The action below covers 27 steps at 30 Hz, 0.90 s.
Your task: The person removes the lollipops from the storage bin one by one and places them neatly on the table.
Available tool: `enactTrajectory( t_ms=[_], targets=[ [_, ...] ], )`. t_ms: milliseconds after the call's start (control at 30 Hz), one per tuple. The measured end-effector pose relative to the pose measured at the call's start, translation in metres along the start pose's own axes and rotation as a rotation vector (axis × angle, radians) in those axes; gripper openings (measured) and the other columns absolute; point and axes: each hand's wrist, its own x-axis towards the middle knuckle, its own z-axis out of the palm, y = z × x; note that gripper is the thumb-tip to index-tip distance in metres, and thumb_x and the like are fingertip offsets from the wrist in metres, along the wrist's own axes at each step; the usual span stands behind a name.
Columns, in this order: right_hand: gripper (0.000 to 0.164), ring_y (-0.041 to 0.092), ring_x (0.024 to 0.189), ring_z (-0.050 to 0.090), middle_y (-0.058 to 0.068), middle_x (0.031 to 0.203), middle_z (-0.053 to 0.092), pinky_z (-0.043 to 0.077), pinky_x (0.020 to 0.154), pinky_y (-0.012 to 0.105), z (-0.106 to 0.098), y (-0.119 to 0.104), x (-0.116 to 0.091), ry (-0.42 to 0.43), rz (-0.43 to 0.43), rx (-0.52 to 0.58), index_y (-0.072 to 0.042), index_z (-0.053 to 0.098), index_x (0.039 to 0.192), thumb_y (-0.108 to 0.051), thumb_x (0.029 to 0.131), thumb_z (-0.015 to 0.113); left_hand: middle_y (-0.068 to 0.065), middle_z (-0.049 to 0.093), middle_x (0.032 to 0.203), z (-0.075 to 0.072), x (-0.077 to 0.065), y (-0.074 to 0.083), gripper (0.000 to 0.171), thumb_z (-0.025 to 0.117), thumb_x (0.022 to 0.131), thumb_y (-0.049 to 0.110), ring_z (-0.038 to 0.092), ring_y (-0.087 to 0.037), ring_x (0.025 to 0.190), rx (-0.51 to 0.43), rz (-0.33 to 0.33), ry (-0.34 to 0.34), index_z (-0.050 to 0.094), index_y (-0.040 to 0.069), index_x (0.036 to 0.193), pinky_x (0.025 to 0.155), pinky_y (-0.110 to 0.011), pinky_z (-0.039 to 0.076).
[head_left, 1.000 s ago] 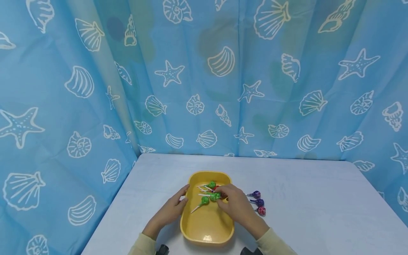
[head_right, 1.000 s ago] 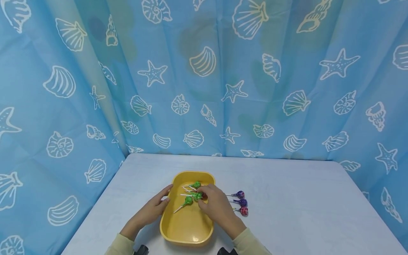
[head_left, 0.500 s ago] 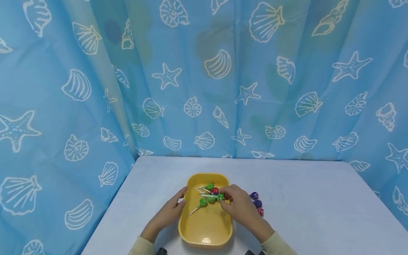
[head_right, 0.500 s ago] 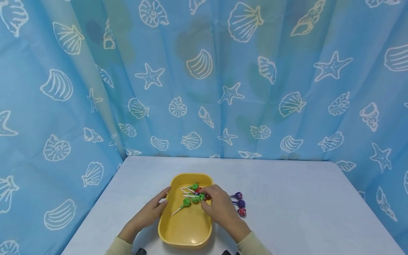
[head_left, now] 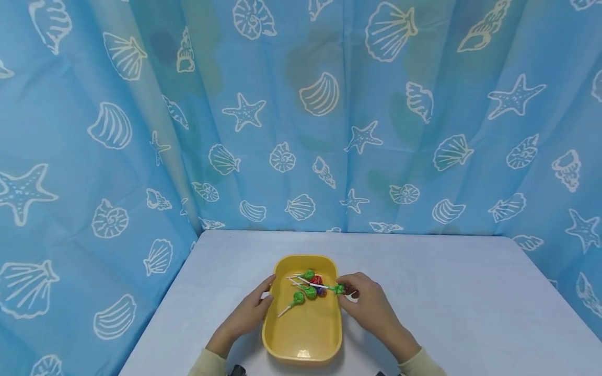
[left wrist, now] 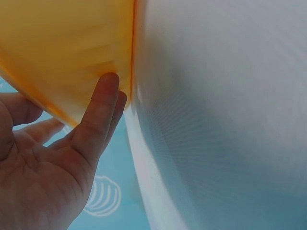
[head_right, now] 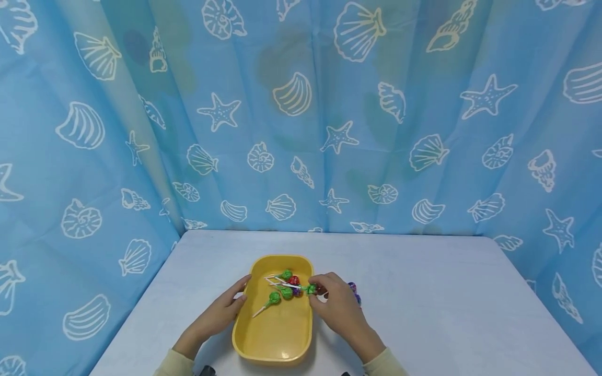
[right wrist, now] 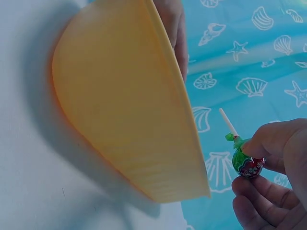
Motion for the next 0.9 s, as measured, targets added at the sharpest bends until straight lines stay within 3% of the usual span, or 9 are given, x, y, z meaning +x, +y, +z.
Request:
enactTrajectory(
  t_ms=[467,900],
  targets=[
    [0.027,0.008,0.083,0.062,-0.007,0.094,0.065,0.059,0.074,0.026,-0.020,0.015,-0.015,0.051,0.044,-0.041,-0.014,0.074,0.104,-0.004,0.080,0.080,-0.023,0.045,0.150,0.000,0.000,0.003,0.053,0.044,0.109,0.019,0.057,-0.041,0.126,0.014,-0.032,0.006,0.032,0.011,0.160,0.102,-0.056,0.050],
    [0.029,0.008,0.082,0.061,-0.004,0.096,0.066,0.059,0.073,0.025,-0.035,0.031,-0.034,0.068,0.117,-0.093,-0.010,0.074,0.109,-0.004,0.080,0.079,-0.024,0.044,0.151,-0.001,-0.001,0.002,0.053,0.042,0.109,0.017,0.054,-0.042,0.128,0.018,-0.009,0.000,0.030,0.010,0.160,0.105,-0.058,0.046]
  ],
)
